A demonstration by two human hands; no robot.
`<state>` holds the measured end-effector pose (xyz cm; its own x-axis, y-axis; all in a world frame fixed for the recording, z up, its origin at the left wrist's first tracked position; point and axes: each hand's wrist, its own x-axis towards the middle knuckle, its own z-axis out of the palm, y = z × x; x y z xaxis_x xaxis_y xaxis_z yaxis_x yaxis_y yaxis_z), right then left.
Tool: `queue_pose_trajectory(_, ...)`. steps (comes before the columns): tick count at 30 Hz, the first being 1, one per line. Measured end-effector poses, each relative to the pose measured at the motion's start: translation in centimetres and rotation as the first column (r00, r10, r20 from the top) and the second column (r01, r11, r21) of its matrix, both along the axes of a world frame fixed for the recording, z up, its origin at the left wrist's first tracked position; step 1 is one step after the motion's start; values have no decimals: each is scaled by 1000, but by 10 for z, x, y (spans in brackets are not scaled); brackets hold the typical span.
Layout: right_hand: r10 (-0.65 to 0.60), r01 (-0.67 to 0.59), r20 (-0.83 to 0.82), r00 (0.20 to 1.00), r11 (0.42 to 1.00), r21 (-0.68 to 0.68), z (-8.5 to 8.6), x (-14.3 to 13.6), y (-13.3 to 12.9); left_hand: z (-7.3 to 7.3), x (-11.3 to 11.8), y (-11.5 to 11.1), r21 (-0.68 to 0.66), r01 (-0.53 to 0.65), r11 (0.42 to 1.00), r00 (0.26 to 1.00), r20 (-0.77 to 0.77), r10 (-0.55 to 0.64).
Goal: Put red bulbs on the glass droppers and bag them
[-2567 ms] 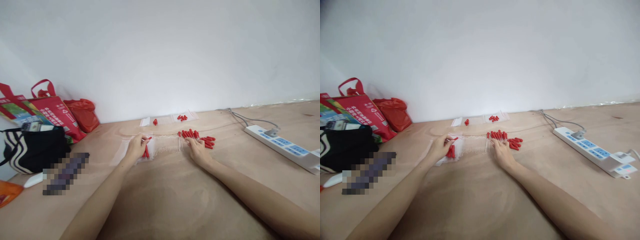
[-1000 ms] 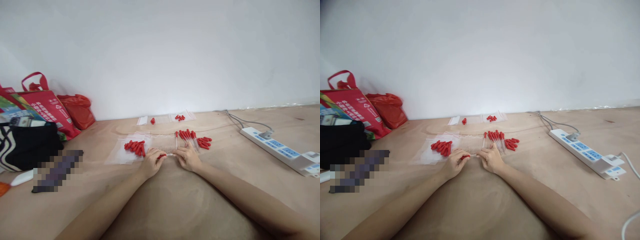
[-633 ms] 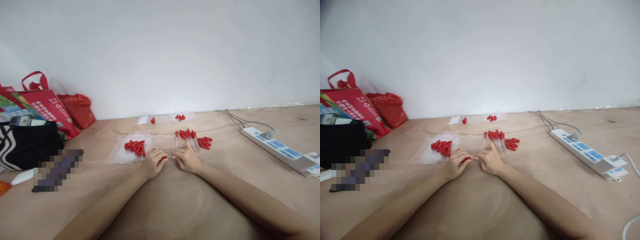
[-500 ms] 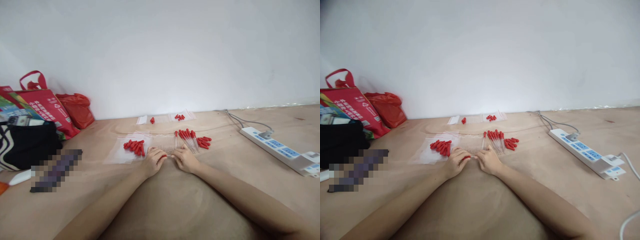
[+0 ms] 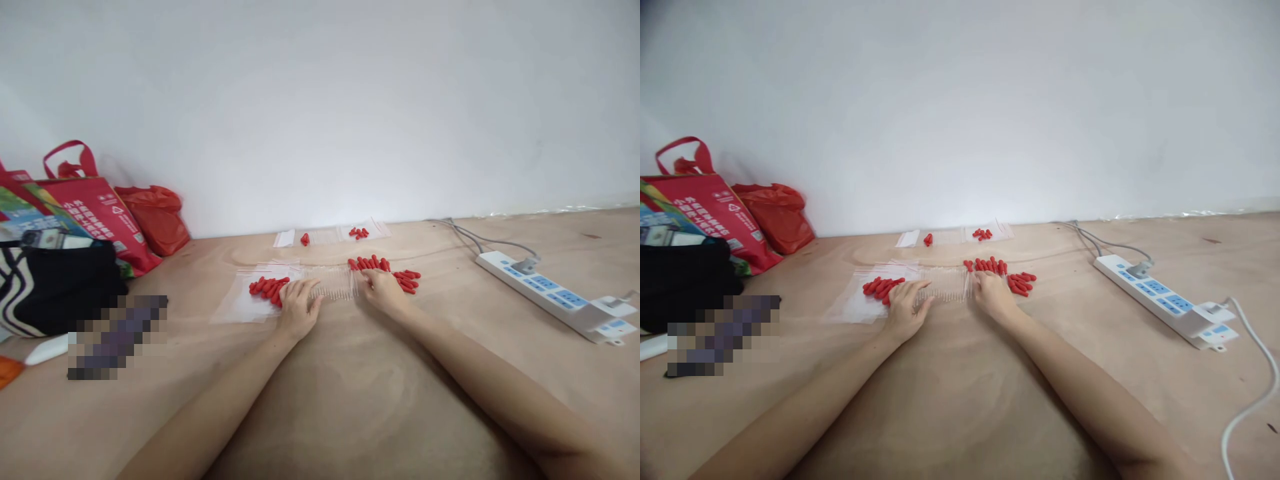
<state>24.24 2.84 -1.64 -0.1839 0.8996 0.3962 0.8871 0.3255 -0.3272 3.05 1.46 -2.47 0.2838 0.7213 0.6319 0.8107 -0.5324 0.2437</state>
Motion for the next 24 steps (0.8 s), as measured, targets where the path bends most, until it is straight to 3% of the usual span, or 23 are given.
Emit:
queue_pose_trajectory(6, -170, 168, -38, 985, 984, -60, -5, -7, 19, -2, 1, -1, -25, -12, 1000, 1000, -25, 11)
queue_pose_trajectory(10, -174, 173, 0, 985, 980, -93, -6, -13, 26, -2, 1, 0, -17, -99, 995, 994, -41, 98)
queue_pose_trajectory(14, -136, 138, 34, 990, 988, -65, -10, -11, 28, 10, -10, 11, -10, -234, 972, 970, -66, 233)
queue_pose_trajectory(18, -207, 215, 98, 973, 974, -76, -8, -12, 24, 28, -32, 27, -97, -378, 920, 924, -93, 370)
queue_pose_trajectory(24, -273, 312, 197, 941, 928, -202, 4, -21, 21, 36, -54, 37, -217, -459, 862, 883, -219, 415)
